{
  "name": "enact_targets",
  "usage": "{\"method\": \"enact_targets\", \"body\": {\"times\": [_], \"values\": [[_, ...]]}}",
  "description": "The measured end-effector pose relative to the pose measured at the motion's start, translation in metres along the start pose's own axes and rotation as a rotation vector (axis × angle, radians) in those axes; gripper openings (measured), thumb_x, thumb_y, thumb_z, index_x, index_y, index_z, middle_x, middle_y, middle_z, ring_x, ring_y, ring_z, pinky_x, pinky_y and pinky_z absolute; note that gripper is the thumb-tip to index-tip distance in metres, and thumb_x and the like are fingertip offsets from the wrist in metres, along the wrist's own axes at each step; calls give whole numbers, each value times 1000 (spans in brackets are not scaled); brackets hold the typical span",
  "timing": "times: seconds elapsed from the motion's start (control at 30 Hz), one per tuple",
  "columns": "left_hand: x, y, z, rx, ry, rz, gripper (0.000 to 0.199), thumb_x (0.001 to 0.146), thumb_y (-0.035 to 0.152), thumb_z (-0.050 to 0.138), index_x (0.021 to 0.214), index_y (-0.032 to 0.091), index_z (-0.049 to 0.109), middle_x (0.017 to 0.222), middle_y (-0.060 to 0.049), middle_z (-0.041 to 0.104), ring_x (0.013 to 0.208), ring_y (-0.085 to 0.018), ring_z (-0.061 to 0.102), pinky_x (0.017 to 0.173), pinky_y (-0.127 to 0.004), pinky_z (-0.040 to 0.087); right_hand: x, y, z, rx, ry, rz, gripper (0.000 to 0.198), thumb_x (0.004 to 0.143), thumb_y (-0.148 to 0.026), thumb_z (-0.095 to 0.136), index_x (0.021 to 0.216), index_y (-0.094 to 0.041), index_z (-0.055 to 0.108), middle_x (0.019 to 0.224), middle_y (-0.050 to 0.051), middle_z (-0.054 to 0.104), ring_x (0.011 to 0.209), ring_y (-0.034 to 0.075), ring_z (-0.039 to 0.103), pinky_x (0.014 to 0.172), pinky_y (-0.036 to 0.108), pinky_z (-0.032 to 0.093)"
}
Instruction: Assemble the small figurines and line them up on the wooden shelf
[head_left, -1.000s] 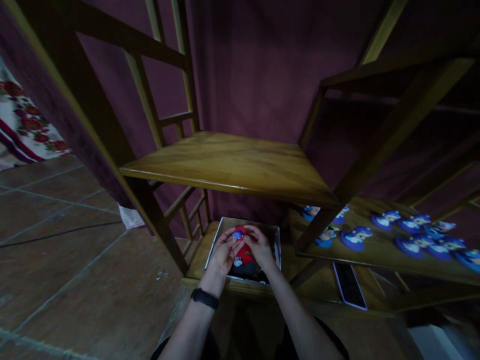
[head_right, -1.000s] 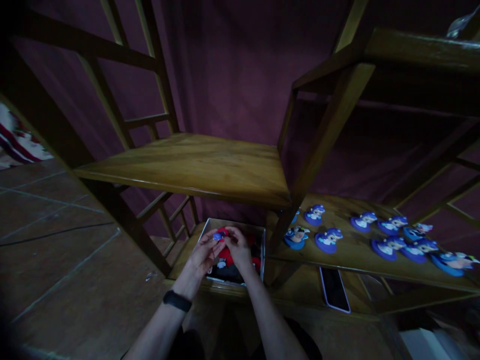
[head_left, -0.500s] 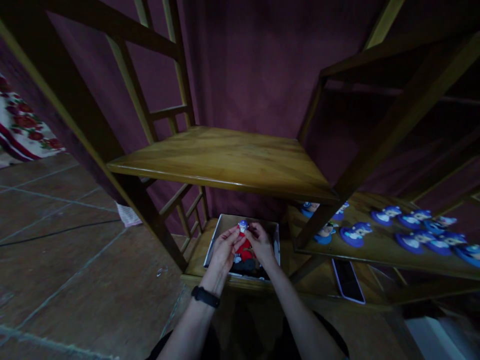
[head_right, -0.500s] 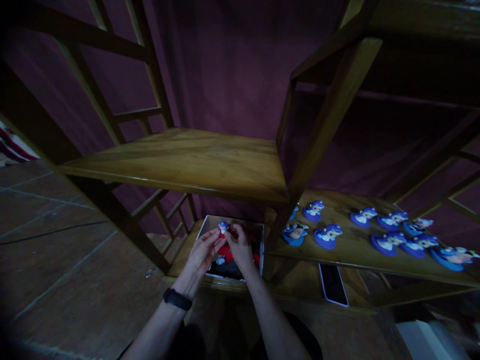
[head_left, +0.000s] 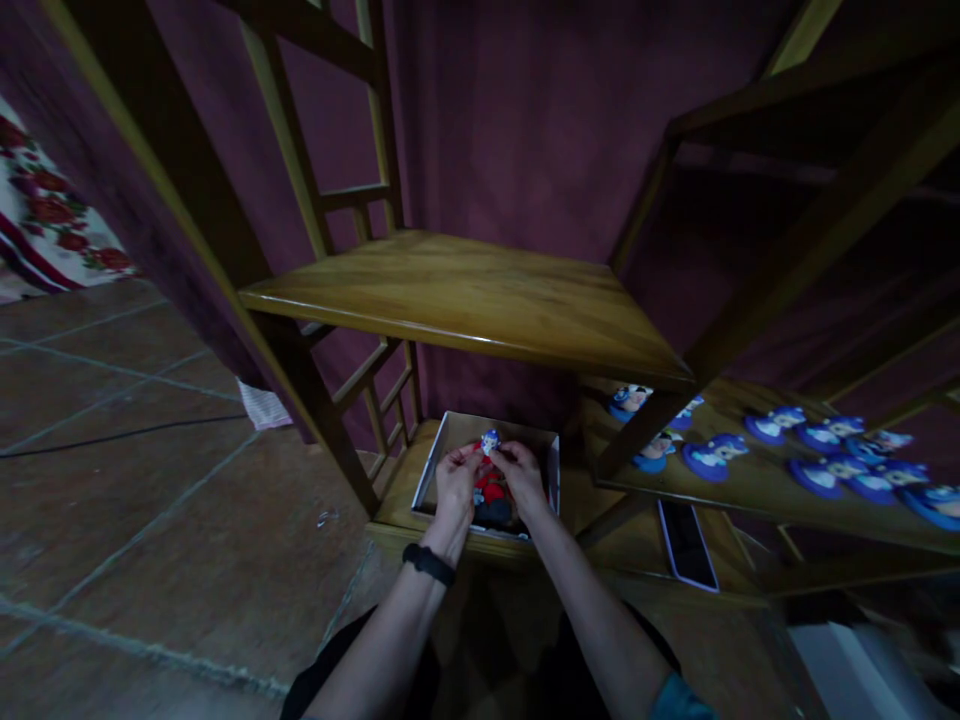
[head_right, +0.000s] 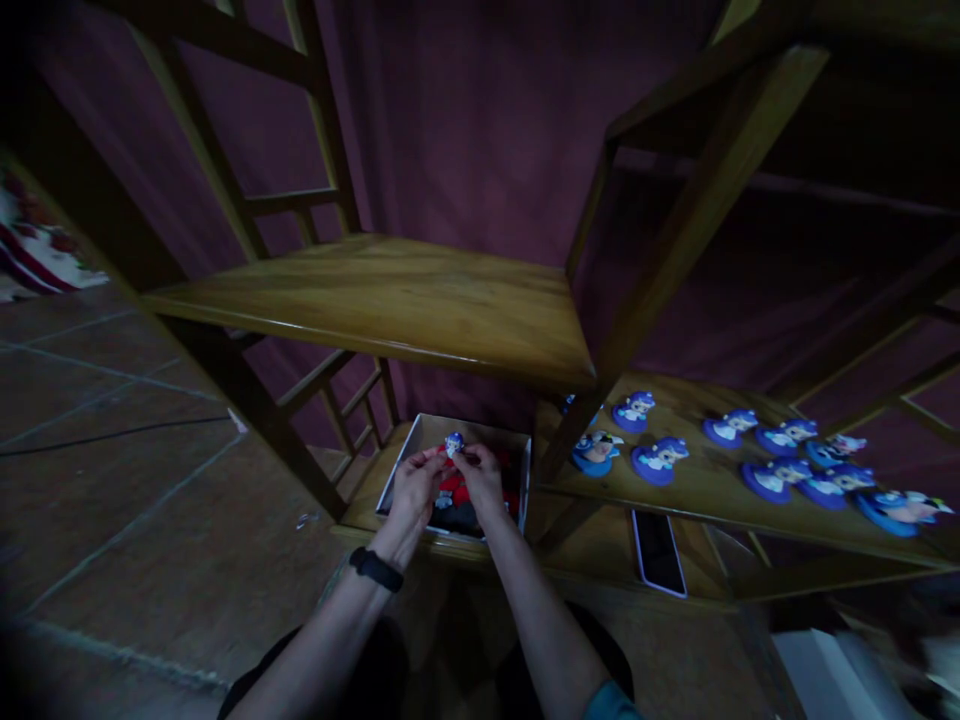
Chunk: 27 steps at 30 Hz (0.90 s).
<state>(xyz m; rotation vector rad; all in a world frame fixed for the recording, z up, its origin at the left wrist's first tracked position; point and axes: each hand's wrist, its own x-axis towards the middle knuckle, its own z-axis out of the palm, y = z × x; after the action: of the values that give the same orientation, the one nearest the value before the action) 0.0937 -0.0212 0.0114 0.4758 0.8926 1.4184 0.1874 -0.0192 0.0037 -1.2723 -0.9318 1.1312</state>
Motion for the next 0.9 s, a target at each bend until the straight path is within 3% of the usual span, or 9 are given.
{"method": "enact_targets", "body": {"times": [0.2, 0.4, 0.53, 0.67, 0.9], "values": [[8, 7, -11, -71, 20, -191, 14, 66, 0, 62, 75, 11, 62, 66, -6, 67, 58, -13, 65, 59, -23, 54, -4, 3, 1, 131, -77, 23, 26, 63, -38, 65, 82, -21, 64, 85, 0, 66, 77, 17, 60, 70, 28, 48], [9, 11, -15, -71, 26, -221, 15, 70, 1, 59, 81, 11, 62, 67, -7, 67, 57, -12, 64, 59, -23, 54, -4, 7, 3, 114, -57, 17, 28, 62, -38, 65, 86, -22, 64, 90, 1, 65, 81, 17, 60, 69, 28, 48], [9, 10, -14, -74, 80, -184, 3, 74, 11, 60, 77, 12, 59, 62, -5, 64, 54, -13, 63, 57, -25, 54, -3, 6, 6, 117, -45, 41, 27, 64, -38, 64, 86, -23, 64, 90, 1, 65, 80, 17, 60, 68, 28, 48], [11, 9, -16, -44, 97, -156, 5, 75, 11, 60, 76, 14, 57, 63, -4, 65, 52, -12, 62, 56, -24, 53, -4, 2, 8, 150, -50, 68, 26, 64, -39, 64, 84, -23, 63, 89, 0, 65, 79, 17, 60, 64, 26, 48], [15, 9, -16, -58, 76, -270, 6, 74, 9, 61, 77, 14, 59, 64, -4, 65, 51, -10, 60, 54, -21, 52, -4, -1, 5, 175, -43, 101, 18, 66, -37, 64, 76, -22, 62, 79, -2, 63, 73, 14, 58, 57, 21, 42]]}}
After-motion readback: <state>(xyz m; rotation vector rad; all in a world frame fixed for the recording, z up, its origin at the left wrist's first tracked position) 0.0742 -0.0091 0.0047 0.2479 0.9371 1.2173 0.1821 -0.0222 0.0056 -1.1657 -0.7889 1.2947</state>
